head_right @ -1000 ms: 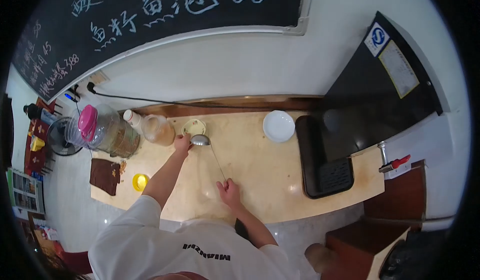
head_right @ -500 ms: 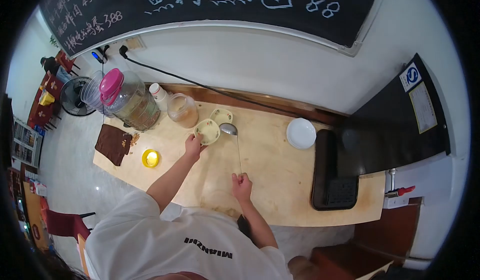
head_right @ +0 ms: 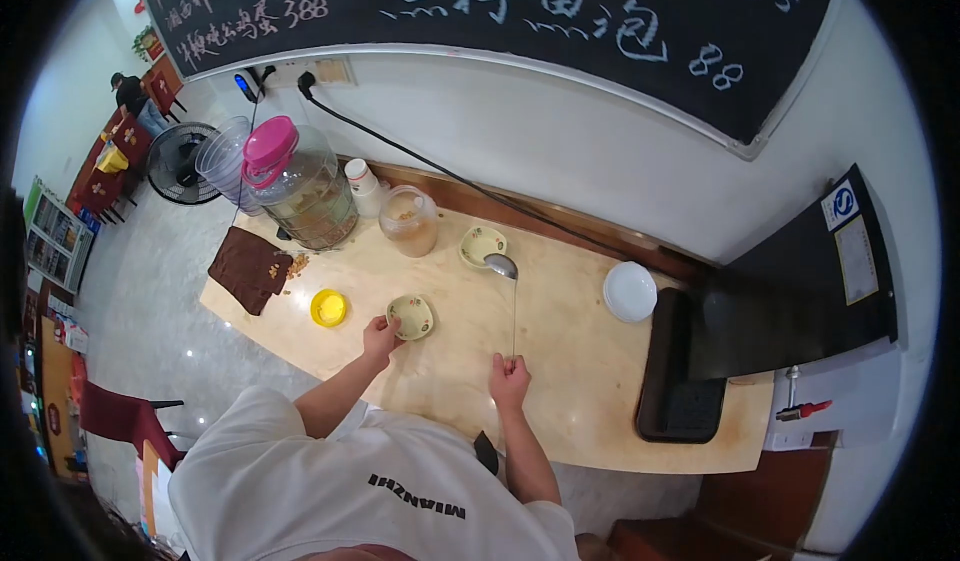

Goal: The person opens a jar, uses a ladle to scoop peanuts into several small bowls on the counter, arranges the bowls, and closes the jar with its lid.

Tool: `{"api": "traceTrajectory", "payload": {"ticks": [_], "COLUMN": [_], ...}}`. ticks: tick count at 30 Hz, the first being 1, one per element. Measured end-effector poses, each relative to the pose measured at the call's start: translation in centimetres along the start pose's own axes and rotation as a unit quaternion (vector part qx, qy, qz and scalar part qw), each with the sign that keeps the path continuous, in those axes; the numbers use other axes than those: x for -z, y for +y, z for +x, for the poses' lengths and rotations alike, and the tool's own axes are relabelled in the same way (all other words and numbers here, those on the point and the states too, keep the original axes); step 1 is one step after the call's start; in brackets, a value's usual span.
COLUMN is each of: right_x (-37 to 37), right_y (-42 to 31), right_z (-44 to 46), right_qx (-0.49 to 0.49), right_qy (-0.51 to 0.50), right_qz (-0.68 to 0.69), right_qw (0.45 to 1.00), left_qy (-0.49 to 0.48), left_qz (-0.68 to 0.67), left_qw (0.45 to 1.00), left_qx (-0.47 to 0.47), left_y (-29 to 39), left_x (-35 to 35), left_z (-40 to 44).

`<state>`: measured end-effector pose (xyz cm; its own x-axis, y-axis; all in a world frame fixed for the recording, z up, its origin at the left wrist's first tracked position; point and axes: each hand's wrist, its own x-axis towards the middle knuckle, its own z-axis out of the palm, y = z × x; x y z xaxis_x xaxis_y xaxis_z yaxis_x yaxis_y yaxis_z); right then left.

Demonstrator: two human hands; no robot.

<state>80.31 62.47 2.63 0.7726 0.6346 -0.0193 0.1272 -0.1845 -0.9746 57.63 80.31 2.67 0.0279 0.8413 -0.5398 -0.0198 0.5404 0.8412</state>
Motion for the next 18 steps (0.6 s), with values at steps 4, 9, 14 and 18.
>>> {"api": "traceTrajectory", "payload": {"ticks": [4, 9, 14, 18], "right_x": [-0.1, -0.5, -1.0, -2.0], "right_y": [0.7, -1.9, -0.2, 0.8], "right_z": [-0.1, -0.6, -1.7, -4.2], "right_qx": [0.021, -0.075, -0.075, -0.066], "right_qy": [0.005, 0.018, 0.054, 0.103], "right_qz": [-0.012, 0.015, 0.055, 0.034], "right_qw": [1.000, 0.997, 0.994, 0.992], "left_qy": [-0.011, -0.071, -0.086, -0.134], "left_qz": [0.043, 0.103, 0.165, 0.446], "left_qw": [0.999, 0.992, 0.978, 0.778], "left_qx": [-0.017, 0.002, -0.096, -0.422], "left_y": [-0.4, -0.5, -0.5, 0.9], "left_x": [1.1, 3.3, 6.9, 12.6], "left_z": [0.7, 1.3, -0.4, -3.1]}}
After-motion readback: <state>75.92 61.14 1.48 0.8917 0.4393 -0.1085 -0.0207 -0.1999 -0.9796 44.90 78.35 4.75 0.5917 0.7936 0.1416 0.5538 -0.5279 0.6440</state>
